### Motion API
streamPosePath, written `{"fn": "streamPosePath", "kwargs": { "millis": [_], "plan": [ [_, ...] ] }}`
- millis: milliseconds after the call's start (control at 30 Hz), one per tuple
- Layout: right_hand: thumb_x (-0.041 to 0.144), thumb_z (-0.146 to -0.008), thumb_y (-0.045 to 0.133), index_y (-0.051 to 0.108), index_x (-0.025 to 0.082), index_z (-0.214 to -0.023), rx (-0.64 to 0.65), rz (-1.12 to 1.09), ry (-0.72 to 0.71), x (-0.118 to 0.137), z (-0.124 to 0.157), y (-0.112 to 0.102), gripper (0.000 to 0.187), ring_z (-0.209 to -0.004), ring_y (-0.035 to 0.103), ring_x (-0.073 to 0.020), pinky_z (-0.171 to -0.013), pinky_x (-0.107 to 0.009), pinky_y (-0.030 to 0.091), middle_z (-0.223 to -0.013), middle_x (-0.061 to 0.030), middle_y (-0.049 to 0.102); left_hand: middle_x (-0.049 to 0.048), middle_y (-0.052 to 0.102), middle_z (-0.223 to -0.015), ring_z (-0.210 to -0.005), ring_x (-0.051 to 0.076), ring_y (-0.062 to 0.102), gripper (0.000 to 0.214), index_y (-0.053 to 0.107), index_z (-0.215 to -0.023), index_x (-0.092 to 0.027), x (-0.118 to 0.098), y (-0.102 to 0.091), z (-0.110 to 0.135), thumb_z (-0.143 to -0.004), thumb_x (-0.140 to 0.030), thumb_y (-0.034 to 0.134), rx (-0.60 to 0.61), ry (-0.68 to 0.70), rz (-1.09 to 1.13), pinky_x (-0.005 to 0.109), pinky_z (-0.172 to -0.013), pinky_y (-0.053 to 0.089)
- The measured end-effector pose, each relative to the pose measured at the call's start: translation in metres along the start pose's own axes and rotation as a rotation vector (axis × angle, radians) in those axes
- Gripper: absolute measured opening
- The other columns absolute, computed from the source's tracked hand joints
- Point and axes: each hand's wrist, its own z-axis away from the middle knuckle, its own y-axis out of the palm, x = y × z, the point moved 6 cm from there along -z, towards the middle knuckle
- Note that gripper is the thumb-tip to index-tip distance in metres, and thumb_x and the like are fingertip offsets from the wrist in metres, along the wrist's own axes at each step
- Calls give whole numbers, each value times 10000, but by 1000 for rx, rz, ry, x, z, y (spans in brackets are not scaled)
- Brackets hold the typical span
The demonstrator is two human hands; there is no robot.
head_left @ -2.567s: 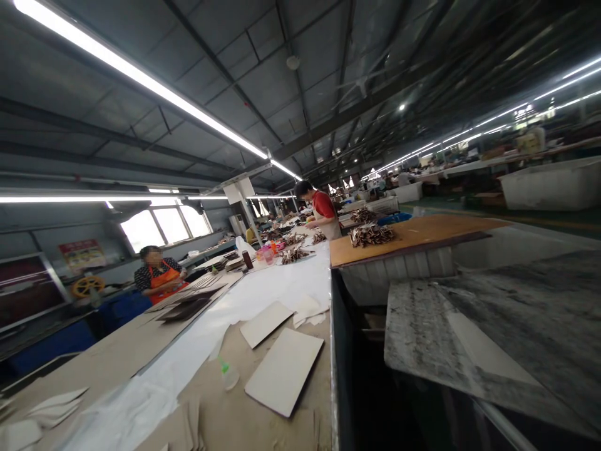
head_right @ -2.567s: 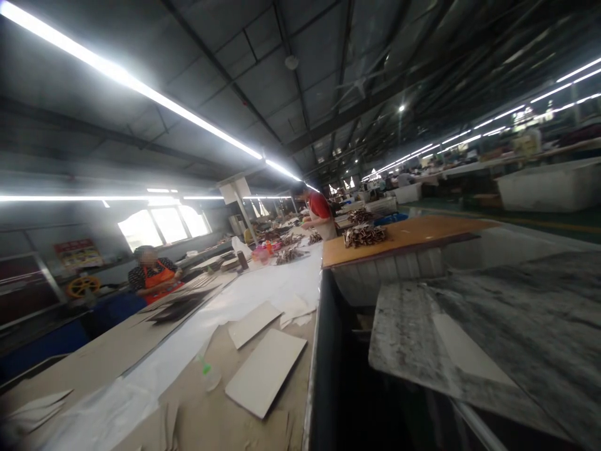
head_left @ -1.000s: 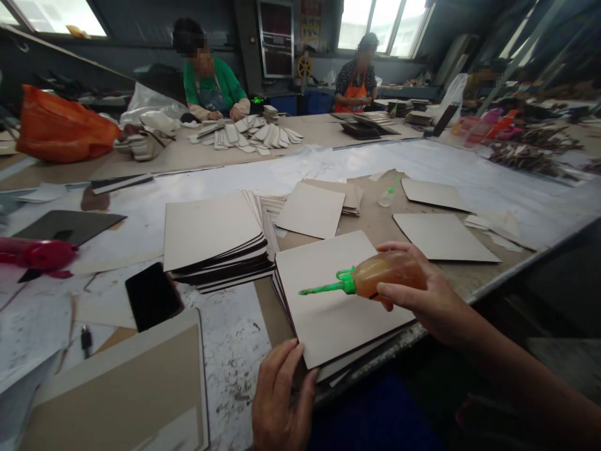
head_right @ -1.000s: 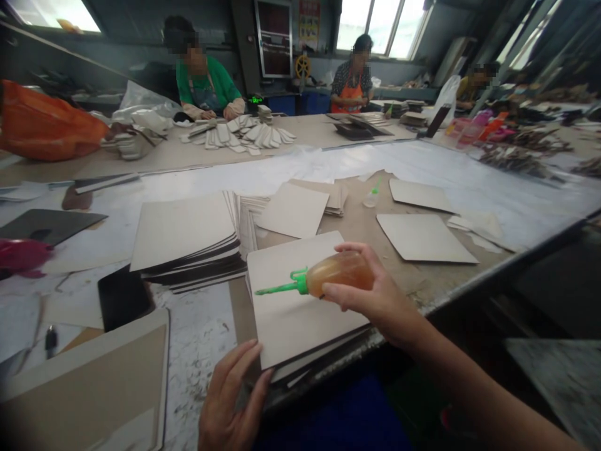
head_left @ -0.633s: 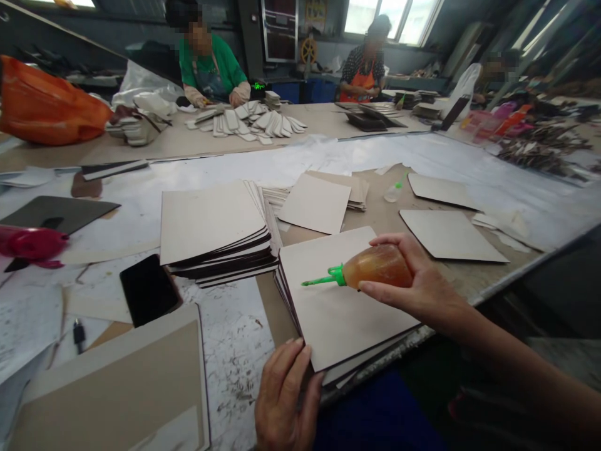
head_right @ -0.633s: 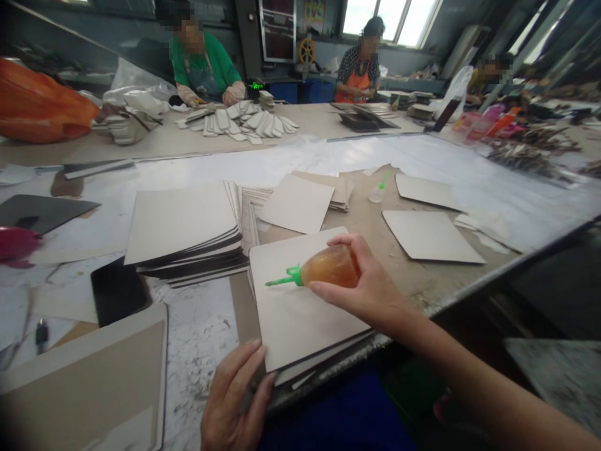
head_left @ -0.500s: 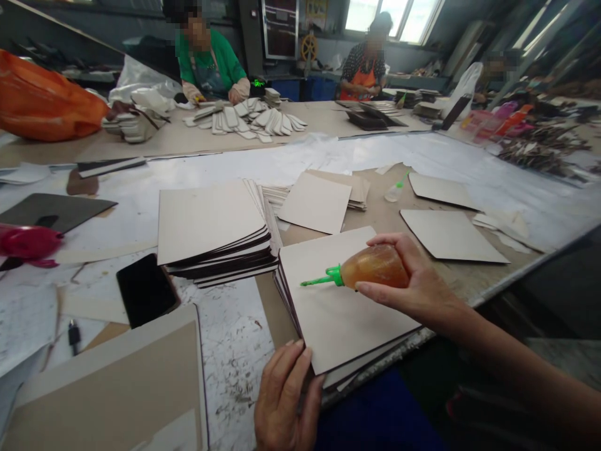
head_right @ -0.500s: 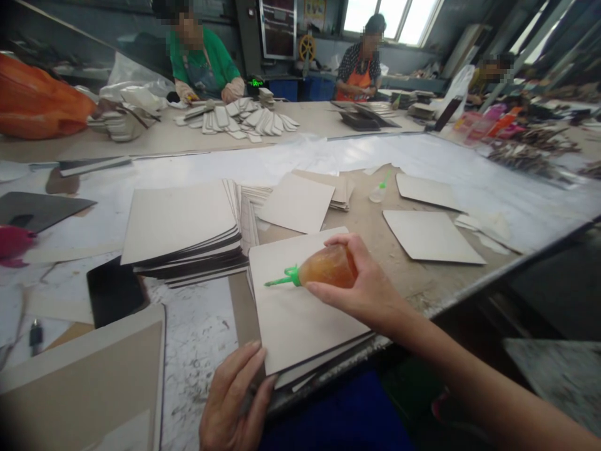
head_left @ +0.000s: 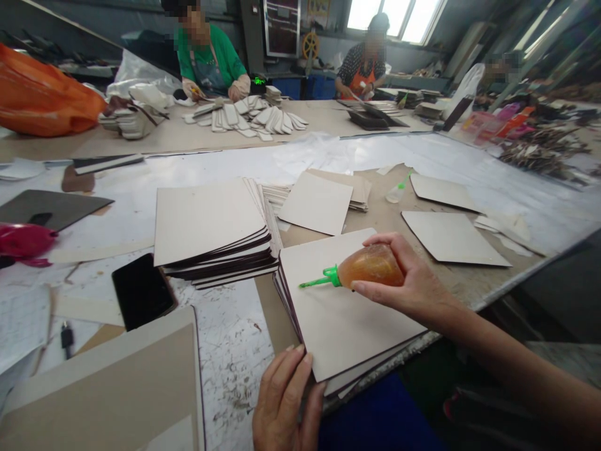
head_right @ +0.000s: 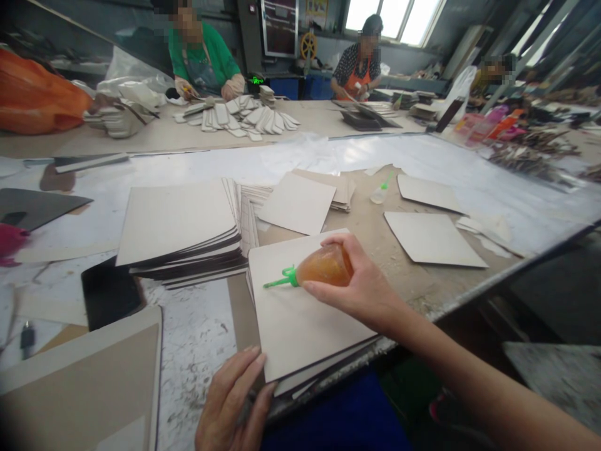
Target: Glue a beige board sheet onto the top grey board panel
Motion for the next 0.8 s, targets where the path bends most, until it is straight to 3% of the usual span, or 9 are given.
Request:
{"fn": "streamPosePath", "kwargs": {
  "millis": [200,633,800],
  "plan": [
    [448,-657,713,447,263,-1057,18,3,-3,4,-4,4,515,-707,590,-167,-636,-290,508,-895,-1,557,96,618,-1051,-1059,201,539,314,569,-1098,-146,1,0,2,-790,-87,578,-85,-136,58,334,-893,475],
    [450,-660,713,440,272,-1047,46,1,19,1,-3,1,506,-699,593,-173,-622,-287,501,-850,14,567,115,607,-1065,-1072,210,522,317,578,-1082,-104,-1,-1,-1,-770,-53,591,-79,-116,72,332,-913,447],
    [435,-660,714,462,268,-1049,69,70,-16,2,8,-5,492,-710,592,-172,-622,-274,494,-879,5,574,101,619,-1060,-1063,200,538,375,555,-1118,-122,-1,-3,-2,-752,-78,622,-12,-31,15,316,-892,485]
  ]
}}
